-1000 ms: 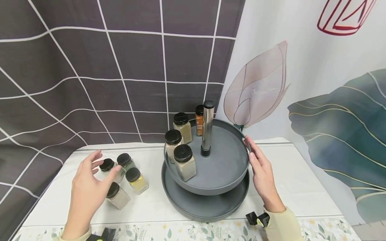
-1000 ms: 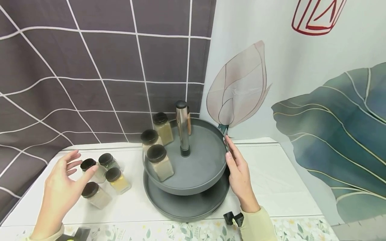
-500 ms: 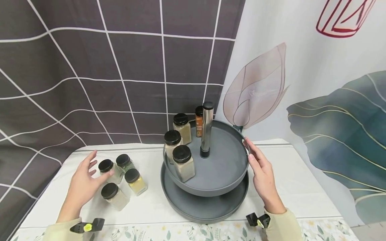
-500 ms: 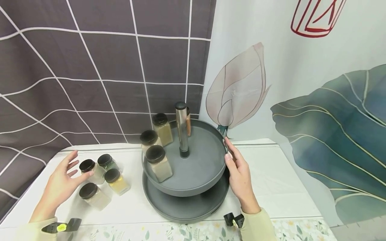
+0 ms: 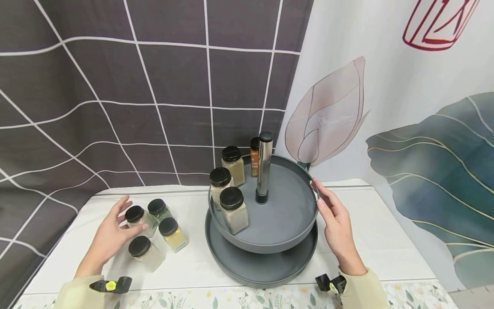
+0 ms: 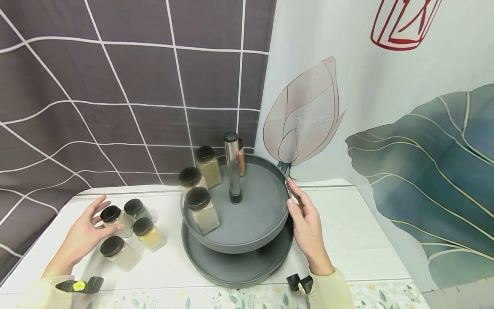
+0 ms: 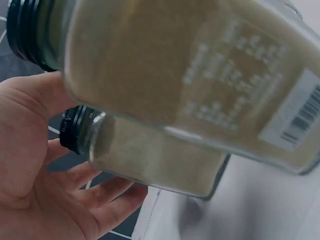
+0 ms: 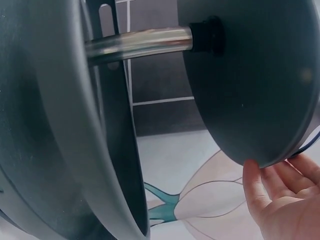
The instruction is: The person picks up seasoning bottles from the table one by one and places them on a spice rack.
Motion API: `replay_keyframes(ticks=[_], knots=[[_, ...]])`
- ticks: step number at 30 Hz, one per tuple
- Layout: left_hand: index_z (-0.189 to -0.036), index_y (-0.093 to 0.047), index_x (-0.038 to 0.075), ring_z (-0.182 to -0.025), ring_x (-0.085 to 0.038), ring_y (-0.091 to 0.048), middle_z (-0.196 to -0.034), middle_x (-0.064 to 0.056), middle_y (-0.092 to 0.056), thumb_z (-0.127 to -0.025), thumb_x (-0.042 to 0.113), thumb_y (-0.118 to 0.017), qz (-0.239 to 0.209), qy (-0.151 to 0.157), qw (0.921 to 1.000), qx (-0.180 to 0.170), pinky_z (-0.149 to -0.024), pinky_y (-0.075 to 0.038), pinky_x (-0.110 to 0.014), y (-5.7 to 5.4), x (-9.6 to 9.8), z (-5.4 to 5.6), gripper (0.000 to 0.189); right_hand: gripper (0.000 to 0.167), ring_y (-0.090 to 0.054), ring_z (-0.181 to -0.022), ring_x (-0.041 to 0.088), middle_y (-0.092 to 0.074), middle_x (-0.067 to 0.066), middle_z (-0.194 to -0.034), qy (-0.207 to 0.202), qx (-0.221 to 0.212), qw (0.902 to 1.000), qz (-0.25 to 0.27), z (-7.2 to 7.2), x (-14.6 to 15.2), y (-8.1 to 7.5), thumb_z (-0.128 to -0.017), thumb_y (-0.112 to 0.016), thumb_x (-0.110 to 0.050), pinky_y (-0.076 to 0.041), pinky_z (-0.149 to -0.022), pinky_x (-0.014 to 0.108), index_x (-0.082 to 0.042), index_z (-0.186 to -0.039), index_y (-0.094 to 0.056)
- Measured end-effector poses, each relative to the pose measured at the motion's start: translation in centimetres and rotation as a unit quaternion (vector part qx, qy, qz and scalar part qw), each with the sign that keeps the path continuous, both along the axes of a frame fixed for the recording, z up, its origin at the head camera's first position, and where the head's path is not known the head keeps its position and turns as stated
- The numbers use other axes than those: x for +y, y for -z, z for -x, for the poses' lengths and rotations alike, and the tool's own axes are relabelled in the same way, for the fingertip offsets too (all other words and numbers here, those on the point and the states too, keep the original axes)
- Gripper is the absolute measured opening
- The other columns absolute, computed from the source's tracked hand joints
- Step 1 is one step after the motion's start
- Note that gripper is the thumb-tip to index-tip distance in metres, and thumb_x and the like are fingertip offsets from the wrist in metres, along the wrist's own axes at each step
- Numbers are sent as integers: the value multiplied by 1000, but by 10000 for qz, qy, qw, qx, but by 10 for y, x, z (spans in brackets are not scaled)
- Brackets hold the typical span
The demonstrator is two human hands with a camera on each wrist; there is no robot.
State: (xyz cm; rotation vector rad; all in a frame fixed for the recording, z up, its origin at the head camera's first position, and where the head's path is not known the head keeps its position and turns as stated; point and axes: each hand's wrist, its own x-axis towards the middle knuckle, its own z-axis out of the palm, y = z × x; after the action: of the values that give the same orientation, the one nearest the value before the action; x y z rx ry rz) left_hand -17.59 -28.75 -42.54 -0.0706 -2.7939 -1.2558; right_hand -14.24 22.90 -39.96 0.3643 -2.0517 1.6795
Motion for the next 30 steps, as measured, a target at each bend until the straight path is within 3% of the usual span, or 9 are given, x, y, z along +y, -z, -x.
replay_keyframes(ticks=[4,10,17,24,30], knots=[[-160,-9,1,-126,-68,-36,-153,-35,-30,-83,20,-82,-88,91,9998,-157,-101,-38,-71,2,0,3,108,41,-45,-137,8,-50,13,-149,35,-33,10000,60,-1,0,1,-107,-41,-5,-38,-108,14,0,-148,-45],[-157,-16,-4,-126,-64,-41,-145,-39,-39,-82,19,-82,209,272,9992,-181,-100,-36,-73,4,1,7,102,41,-46,-136,9,-51,11,-148,82,-31,9999,70,-1,1,1,-108,-41,-5,-39,-107,14,0,-148,-46],[-156,-20,-5,-126,-64,-40,-141,-39,-44,-82,19,-82,268,277,9987,-323,-100,-34,-75,7,-1,9,99,41,-46,-136,11,-50,12,-148,49,57,9999,114,-1,-1,1,-107,-41,-4,-39,-107,15,2,-147,-46],[-151,-29,-6,-123,-63,-44,-134,-38,-50,-79,7,-83,185,265,9994,-95,-101,-36,-72,13,-3,7,91,37,-43,-140,13,-44,17,-153,-190,207,9987,419,0,-2,2,-107,-40,-2,-36,-111,16,7,-143,-45],[-147,-31,-10,-125,-63,-43,-136,-39,-48,-81,6,-81,232,241,9994,-82,-102,-37,-71,16,-4,5,84,33,-43,-141,18,-44,16,-154,-249,283,9978,554,-1,-3,3,-107,-40,-1,-36,-112,17,4,-138,-48]])
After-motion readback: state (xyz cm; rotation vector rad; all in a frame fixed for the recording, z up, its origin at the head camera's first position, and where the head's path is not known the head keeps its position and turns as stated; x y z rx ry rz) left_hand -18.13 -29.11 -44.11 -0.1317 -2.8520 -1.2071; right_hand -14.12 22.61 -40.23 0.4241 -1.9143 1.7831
